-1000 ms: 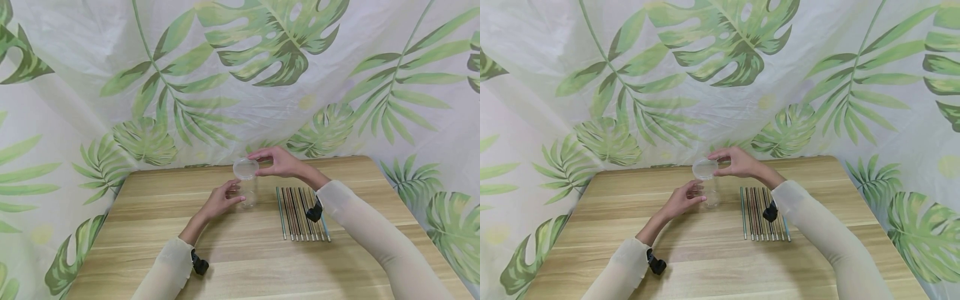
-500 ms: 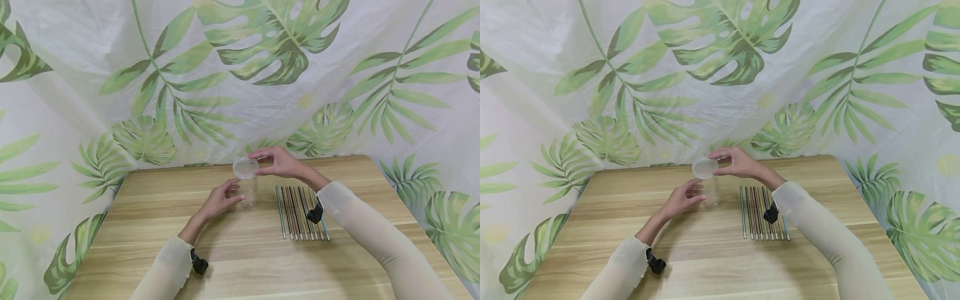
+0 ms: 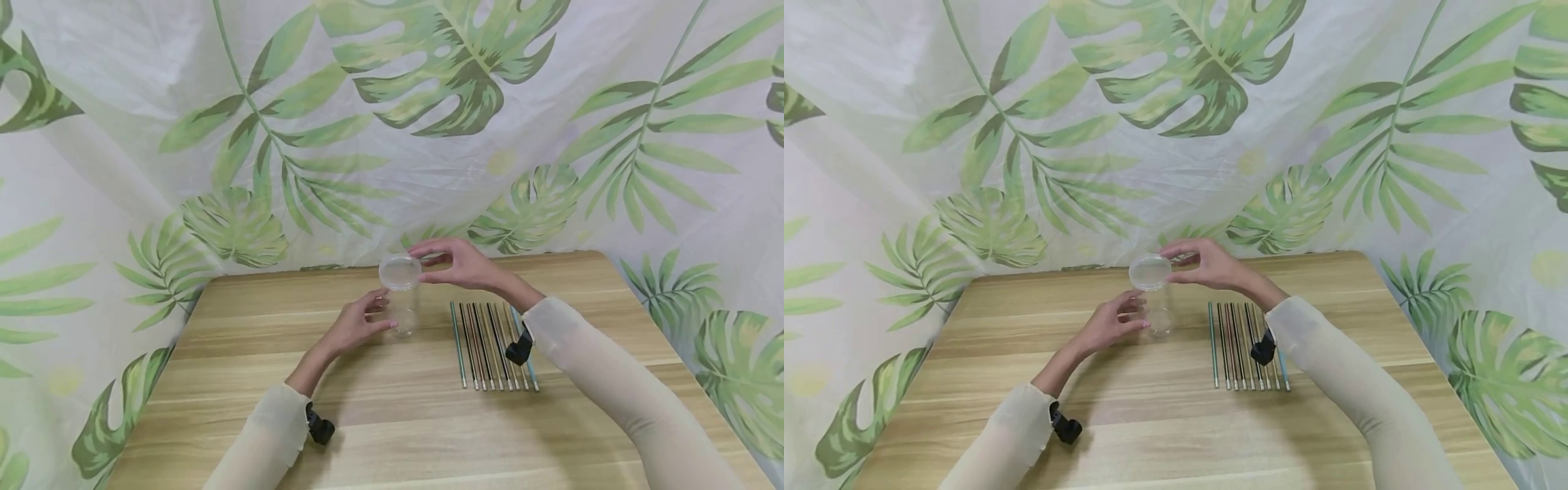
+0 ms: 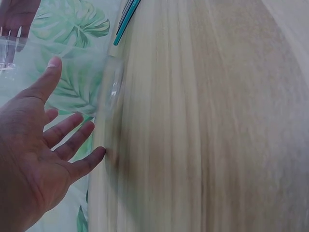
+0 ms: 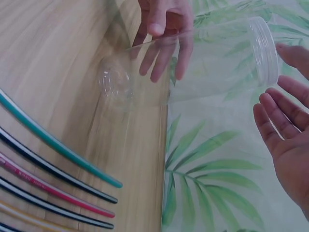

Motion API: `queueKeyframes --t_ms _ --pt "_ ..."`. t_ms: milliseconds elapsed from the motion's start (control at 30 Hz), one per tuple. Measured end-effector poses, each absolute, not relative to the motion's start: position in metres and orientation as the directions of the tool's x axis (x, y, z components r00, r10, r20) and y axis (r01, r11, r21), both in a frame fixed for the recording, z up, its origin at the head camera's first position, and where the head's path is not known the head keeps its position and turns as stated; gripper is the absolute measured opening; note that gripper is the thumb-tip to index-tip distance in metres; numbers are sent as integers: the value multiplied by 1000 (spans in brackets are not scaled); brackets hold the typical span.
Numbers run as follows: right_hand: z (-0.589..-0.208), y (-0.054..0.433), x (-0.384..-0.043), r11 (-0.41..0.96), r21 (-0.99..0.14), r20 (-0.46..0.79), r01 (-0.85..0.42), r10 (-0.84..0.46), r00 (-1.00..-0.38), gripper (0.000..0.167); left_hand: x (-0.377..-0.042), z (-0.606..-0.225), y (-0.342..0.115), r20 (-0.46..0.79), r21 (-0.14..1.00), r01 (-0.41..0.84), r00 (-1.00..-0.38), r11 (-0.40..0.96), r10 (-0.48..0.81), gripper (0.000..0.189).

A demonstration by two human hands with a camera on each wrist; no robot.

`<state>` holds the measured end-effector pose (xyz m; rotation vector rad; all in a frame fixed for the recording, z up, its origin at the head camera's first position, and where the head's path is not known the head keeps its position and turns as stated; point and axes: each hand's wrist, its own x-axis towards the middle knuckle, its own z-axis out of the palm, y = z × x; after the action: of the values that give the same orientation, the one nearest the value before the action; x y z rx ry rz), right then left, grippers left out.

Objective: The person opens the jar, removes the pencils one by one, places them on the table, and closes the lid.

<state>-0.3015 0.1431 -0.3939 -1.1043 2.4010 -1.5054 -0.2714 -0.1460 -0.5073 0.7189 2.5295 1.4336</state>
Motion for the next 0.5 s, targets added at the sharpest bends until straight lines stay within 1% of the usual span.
queueKeyframes --t_ms 100,267,500 --pt "-395 149 -300 283 -790 290 -543 -608 -739 45 -268 -507 -152 102 837 337 -871 431 481 75" --pt "-398 165 -294 383 -731 284 -565 -583 -761 47 -263 -504 -173 75 795 334 -882 507 464 75" --pt "-413 201 -289 548 -592 237 -591 -583 -777 59 -263 -506 -213 109 684 355 -914 638 392 74"
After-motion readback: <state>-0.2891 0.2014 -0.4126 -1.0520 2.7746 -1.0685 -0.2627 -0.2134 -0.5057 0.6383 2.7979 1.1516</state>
